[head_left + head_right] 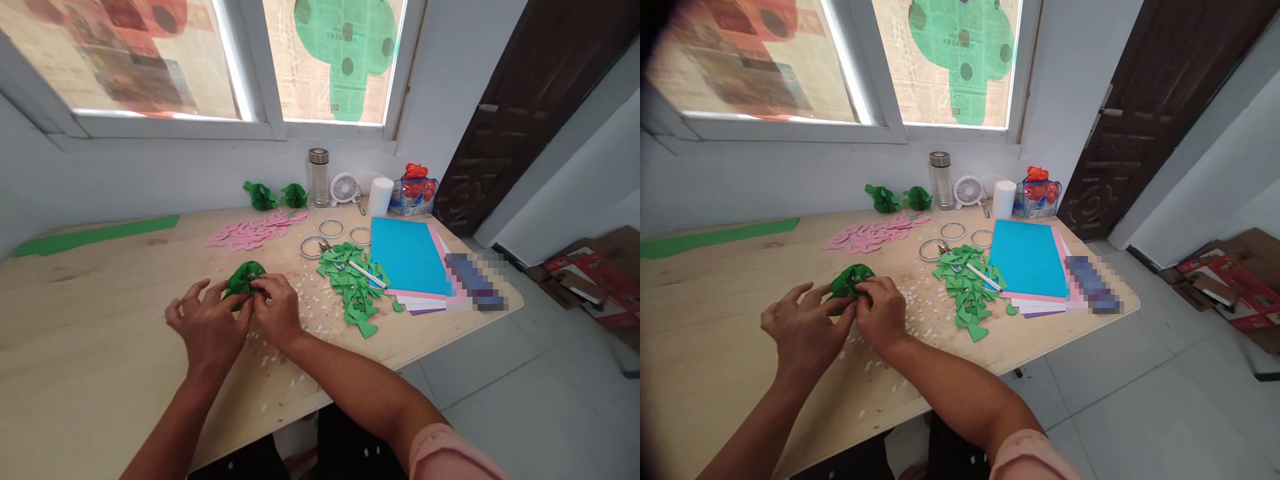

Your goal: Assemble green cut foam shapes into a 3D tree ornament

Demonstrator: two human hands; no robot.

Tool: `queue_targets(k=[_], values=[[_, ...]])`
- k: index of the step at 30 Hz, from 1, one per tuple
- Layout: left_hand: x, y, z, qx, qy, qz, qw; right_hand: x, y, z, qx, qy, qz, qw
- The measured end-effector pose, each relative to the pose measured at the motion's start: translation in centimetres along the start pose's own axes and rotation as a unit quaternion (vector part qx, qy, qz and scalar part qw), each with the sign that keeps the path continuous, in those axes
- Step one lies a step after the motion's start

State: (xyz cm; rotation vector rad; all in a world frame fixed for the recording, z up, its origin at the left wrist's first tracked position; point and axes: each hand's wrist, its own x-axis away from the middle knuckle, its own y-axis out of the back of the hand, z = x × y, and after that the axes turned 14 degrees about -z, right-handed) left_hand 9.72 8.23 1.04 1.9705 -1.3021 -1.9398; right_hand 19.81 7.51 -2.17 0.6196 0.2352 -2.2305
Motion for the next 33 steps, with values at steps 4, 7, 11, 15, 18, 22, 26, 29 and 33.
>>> queue_targets(k=[4,7,11,15,18,22,26,29,33], values=[[0.2,-0.1,-0.1,-0.009,-0.026,-0.021,0.999,-0.1,0.1,0.3,0.014,0.004,0.014,1.000],[0.3,-0.6,0.3,-0.004,-0.035,-0.043,0.998,-0.1,0.2,0.3,0.015,-0.001,0.018,1.000],[0.5,-1.0,0.6,0.009,-0.039,-0.048,0.998,-0.2,0.2,0.3,0.015,-0.013,0.019,1.000],[0.5,-1.0,0.7,0.015,-0.044,-0.052,0.998,-0.2,0.1,0.2,0.010,-0.024,0.017,1.000],[0.4,-1.0,0.6,0.011,-0.050,-0.053,0.997,-0.2,0.1,0.1,-0.003,-0.028,0.009,1.000],[0.3,-1.0,0.6,0.009,-0.048,-0.039,0.998,-0.3,0.1,0.1,-0.008,-0.038,0.001,0.999],[0.3,-1.2,0.5,-0.005,-0.062,-0.042,0.997,-0.4,0.1,0.1,0.000,-0.037,-0.002,0.999],[0.3,-1.1,0.5,-0.006,-0.068,-0.045,0.997,-0.4,0.1,0.1,0.003,-0.038,0.000,0.999],[0.3,-1.1,0.6,-0.007,-0.066,-0.037,0.997,-0.4,0.1,0.0,0.004,-0.034,0.001,0.999]])
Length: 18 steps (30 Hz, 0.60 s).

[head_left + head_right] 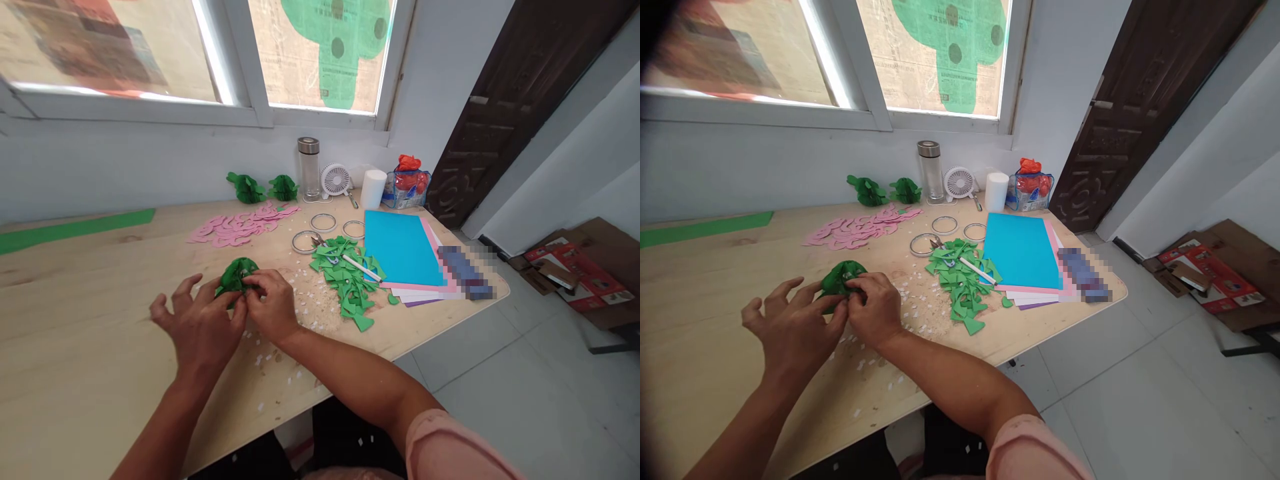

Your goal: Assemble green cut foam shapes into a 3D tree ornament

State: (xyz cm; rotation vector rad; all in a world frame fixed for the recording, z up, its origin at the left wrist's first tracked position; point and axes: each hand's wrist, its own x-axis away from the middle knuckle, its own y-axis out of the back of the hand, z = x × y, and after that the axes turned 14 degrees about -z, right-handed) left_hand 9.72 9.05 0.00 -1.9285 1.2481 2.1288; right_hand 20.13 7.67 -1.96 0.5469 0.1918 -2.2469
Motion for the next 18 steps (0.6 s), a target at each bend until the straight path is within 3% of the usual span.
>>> queue_targets(k=[8,18], values=[[-0.01,-0.04,0.25,0.025,0.027,0.008,0.999,-0.10,0.10,0.04,-0.004,-0.009,-0.004,1.000],[-0.06,-0.16,0.28,0.000,0.005,0.017,1.000,-0.02,0.13,0.01,-0.005,-0.016,0.003,1.000]])
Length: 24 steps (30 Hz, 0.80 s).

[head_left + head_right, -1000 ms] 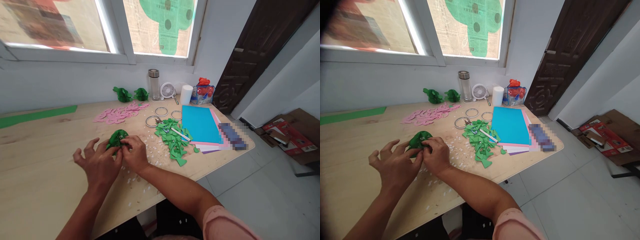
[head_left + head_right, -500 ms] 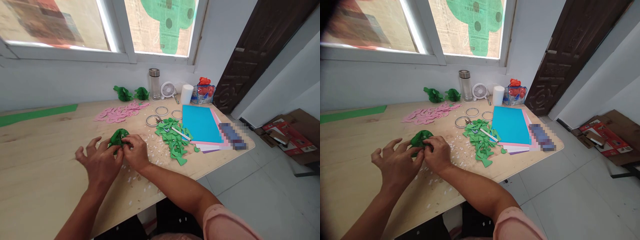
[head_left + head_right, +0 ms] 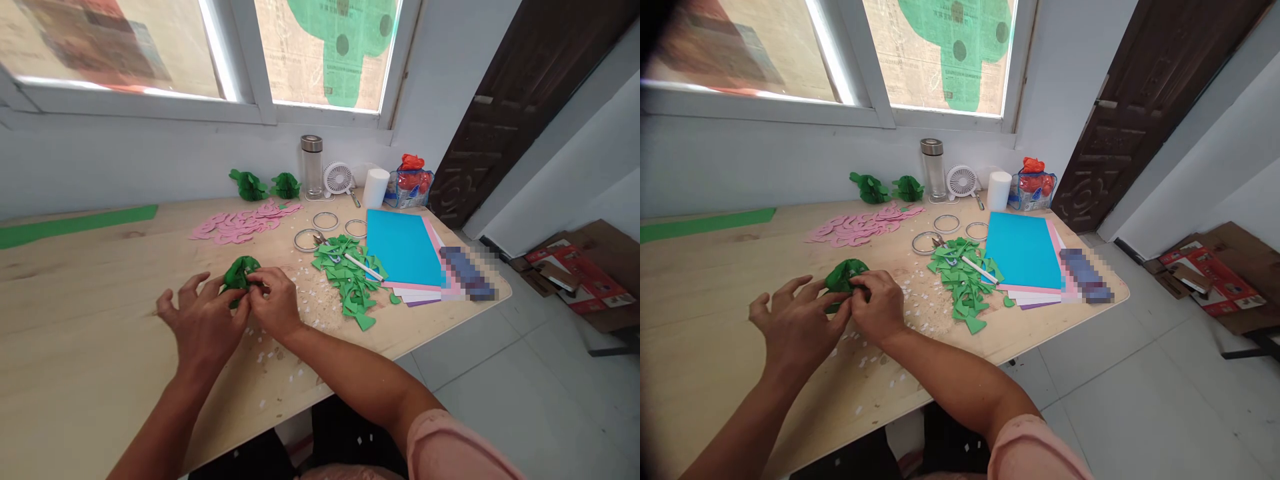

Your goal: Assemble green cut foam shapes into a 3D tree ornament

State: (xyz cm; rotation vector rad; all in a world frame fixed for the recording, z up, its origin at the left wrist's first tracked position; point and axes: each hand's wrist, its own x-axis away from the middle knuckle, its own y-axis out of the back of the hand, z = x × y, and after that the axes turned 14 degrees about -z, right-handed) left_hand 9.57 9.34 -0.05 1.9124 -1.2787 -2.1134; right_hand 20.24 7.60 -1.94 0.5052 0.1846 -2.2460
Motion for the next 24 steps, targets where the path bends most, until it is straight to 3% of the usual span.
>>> queue_targets(k=[16,24], values=[[0.27,0.16,-0.04,0.025,0.008,-0.005,1.000,-0.10,0.10,0.26,0.003,0.003,-0.006,1.000],[0.07,0.44,-0.62,0.042,0.048,0.018,0.998,-0.13,0.23,-0.01,-0.026,-0.002,-0.011,1.000]])
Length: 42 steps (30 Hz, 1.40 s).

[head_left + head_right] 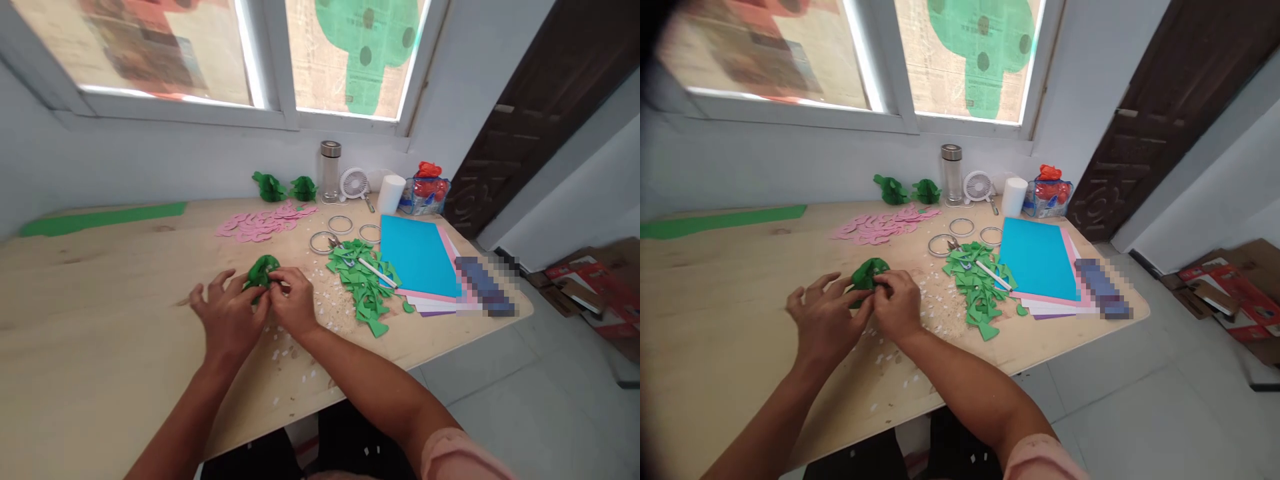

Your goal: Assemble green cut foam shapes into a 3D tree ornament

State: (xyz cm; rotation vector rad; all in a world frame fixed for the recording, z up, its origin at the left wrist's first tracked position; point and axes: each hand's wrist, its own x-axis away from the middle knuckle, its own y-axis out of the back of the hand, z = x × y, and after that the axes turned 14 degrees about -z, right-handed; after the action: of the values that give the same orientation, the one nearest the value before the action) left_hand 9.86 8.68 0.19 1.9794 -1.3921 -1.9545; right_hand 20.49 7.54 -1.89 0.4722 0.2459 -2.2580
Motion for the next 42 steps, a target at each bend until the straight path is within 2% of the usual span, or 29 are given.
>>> queue_targets(k=[4,8,13,16,20,29,42], values=[[-0.3,0.6,-0.5,-0.019,-0.001,0.034,0.999,-0.1,0.1,0.1,-0.034,-0.044,0.001,0.998],[-0.4,0.9,-0.5,-0.012,0.024,0.040,0.999,-0.2,0.0,0.1,-0.061,-0.093,0.000,0.994],[-0.2,1.1,-0.2,0.011,0.042,0.027,0.999,-0.3,-0.1,0.1,-0.074,-0.131,0.001,0.989],[-0.1,1.3,-0.2,-0.002,0.026,-0.014,1.000,-0.3,-0.1,0.0,-0.084,-0.142,0.005,0.986],[0.1,1.4,-0.6,-0.023,-0.013,-0.052,0.998,-0.2,-0.1,0.1,-0.085,-0.134,0.006,0.987],[-0.1,1.3,-1.4,-0.044,-0.032,-0.045,0.997,-0.1,0.0,0.4,-0.059,-0.086,0.006,0.994],[0.0,0.8,-1.6,-0.061,-0.045,-0.056,0.996,0.1,-0.1,0.1,-0.048,-0.072,0.008,0.996]])
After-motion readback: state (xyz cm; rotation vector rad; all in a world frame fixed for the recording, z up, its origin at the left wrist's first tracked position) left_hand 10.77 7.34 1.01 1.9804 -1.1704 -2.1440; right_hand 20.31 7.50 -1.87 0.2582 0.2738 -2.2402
